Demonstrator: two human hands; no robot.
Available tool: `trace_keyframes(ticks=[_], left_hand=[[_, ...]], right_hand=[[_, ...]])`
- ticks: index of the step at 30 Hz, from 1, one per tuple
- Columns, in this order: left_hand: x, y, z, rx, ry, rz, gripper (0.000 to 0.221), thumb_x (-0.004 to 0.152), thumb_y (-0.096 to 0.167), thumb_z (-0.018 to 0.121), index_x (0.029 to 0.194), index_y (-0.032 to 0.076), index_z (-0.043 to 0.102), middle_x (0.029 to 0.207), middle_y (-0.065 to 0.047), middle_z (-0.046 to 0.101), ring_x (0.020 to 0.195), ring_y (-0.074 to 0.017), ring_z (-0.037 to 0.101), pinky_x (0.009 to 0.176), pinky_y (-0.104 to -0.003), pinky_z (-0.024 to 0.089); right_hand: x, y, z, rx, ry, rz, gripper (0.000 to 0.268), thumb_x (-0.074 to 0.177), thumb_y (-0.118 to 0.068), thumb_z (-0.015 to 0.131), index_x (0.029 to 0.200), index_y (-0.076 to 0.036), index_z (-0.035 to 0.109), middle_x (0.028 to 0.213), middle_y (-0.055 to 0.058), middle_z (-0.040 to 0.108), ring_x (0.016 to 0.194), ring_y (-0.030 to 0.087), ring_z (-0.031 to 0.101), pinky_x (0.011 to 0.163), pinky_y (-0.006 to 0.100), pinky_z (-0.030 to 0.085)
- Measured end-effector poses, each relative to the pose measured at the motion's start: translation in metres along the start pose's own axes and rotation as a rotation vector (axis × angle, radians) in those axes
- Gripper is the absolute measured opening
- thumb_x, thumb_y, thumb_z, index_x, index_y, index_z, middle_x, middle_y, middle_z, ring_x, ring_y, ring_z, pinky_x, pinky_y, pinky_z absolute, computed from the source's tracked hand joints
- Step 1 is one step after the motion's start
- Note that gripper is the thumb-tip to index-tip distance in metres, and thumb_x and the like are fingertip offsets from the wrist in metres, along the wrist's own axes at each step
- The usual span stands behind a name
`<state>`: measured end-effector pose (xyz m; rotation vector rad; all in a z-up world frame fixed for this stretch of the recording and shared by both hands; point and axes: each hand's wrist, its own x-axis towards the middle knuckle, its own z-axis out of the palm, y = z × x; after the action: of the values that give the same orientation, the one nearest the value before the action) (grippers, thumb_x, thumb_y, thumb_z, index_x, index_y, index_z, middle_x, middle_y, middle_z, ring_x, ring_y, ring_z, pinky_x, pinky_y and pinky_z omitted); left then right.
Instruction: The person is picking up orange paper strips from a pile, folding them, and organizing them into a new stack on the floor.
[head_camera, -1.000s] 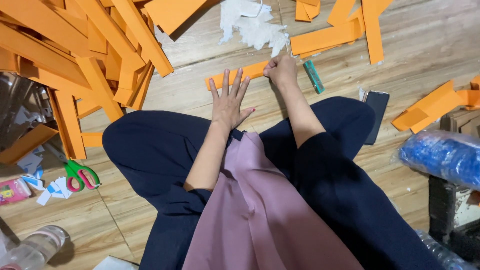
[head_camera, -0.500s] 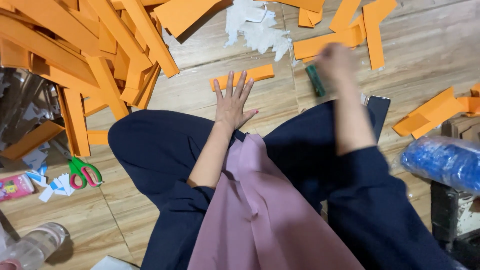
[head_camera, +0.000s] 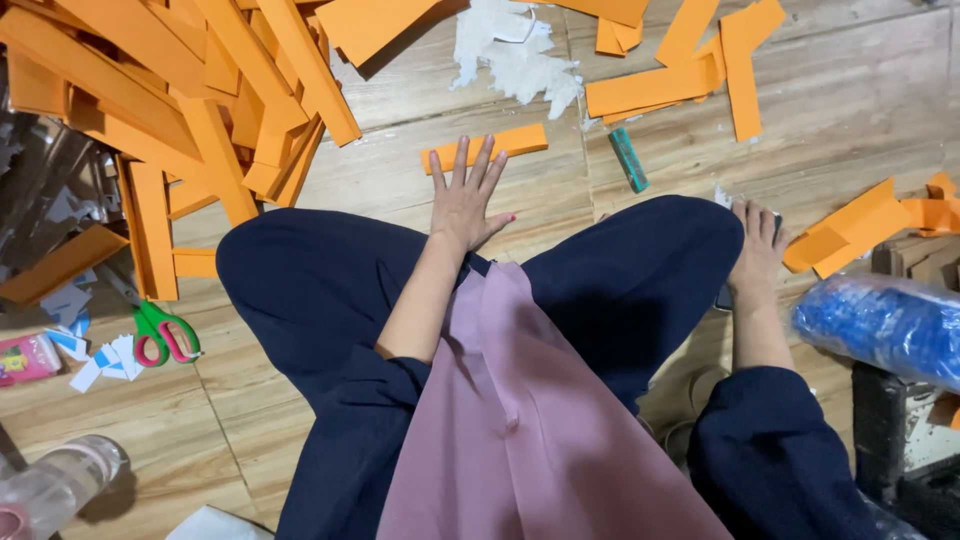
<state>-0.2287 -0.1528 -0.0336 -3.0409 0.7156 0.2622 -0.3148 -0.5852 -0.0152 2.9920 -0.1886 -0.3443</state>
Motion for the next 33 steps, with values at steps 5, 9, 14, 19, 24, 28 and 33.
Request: trace_keyframes(ticks=[5, 9, 14, 19, 24, 28, 33], left_hand=[[-0.002, -0.002, 0.006, 0.025, 0.046, -0.016, 0.092, 0.075, 0.076, 0.03, 0.144, 0.023, 0.0, 0.149, -0.004, -0.011, 0.135, -0.0335, -0.011, 0.101, -0.066, 0.002], [-0.002, -0.002, 0.003, 0.016, 0.018, -0.002, 0.092, 0.074, 0.076, 0.031, 0.144, 0.023, 0.002, 0.149, -0.003, -0.01, 0.135, -0.033, -0.009, 0.101, -0.066, 0.003], [0.0, -0.004, 0.008, 0.022, 0.026, 0.005, 0.092, 0.076, 0.074, 0.029, 0.144, 0.02, 0.002, 0.149, -0.003, -0.008, 0.136, -0.0318, -0.008, 0.105, -0.06, 0.003], [0.003, -0.006, 0.009, -0.059, -0.126, 0.01, 0.085, 0.077, 0.049, 0.04, 0.144, 0.017, -0.002, 0.15, -0.001, -0.012, 0.137, -0.0271, -0.013, 0.112, -0.051, -0.004], [-0.002, -0.006, 0.0, -0.122, -0.12, 0.027, 0.08, 0.077, 0.033, 0.038, 0.145, 0.013, 0.0, 0.15, -0.003, -0.011, 0.137, -0.0273, -0.012, 0.112, -0.047, -0.004], [0.005, -0.005, 0.007, -0.059, -0.108, 0.004, 0.083, 0.075, 0.042, 0.037, 0.145, 0.013, 0.002, 0.15, -0.004, -0.008, 0.137, -0.0268, -0.012, 0.112, -0.046, -0.005], [-0.004, 0.0, -0.009, -0.069, -0.173, -0.066, 0.089, 0.079, 0.06, 0.036, 0.144, 0.009, 0.005, 0.15, -0.007, -0.005, 0.138, -0.0248, -0.009, 0.113, -0.042, -0.004]], right_hand=[[0.001, 0.029, 0.009, -0.166, 0.014, 0.124, 0.022, 0.088, -0.016, 0.04, 0.102, -0.006, 0.054, 0.116, 0.021, 0.051, 0.115, 0.037, 0.039, 0.092, 0.059, 0.025], [0.038, -0.051, -0.094, -0.002, 0.466, -0.034, 0.045, 0.075, -0.014, 0.058, 0.114, 0.009, 0.054, 0.107, 0.025, 0.056, 0.101, 0.042, 0.048, 0.083, 0.05, 0.035], [0.056, -0.235, -0.133, 0.336, 0.247, -0.274, 0.046, 0.083, -0.004, 0.039, 0.128, 0.006, 0.04, 0.122, 0.026, 0.049, 0.105, 0.04, 0.05, 0.091, 0.047, 0.037], [0.032, -0.333, -0.067, 0.109, -0.207, -0.318, 0.072, 0.088, -0.027, 0.049, 0.142, -0.003, 0.008, 0.149, 0.015, 0.007, 0.137, 0.027, 0.007, 0.109, 0.047, 0.009], [0.032, -0.33, -0.059, 0.06, -0.235, -0.326, 0.079, 0.086, -0.045, 0.044, 0.143, -0.005, 0.006, 0.15, 0.011, 0.003, 0.138, 0.025, 0.001, 0.111, 0.046, 0.0], [0.042, -0.331, -0.066, -0.087, -0.298, -0.282, 0.083, 0.085, -0.056, 0.036, 0.143, -0.006, 0.004, 0.15, 0.01, 0.0, 0.138, 0.024, -0.005, 0.112, 0.043, -0.007], [0.048, -0.312, -0.075, -0.095, -0.327, -0.224, 0.092, 0.082, -0.062, 0.039, 0.142, -0.003, 0.003, 0.149, 0.013, 0.001, 0.138, 0.026, -0.001, 0.112, 0.042, -0.004]])
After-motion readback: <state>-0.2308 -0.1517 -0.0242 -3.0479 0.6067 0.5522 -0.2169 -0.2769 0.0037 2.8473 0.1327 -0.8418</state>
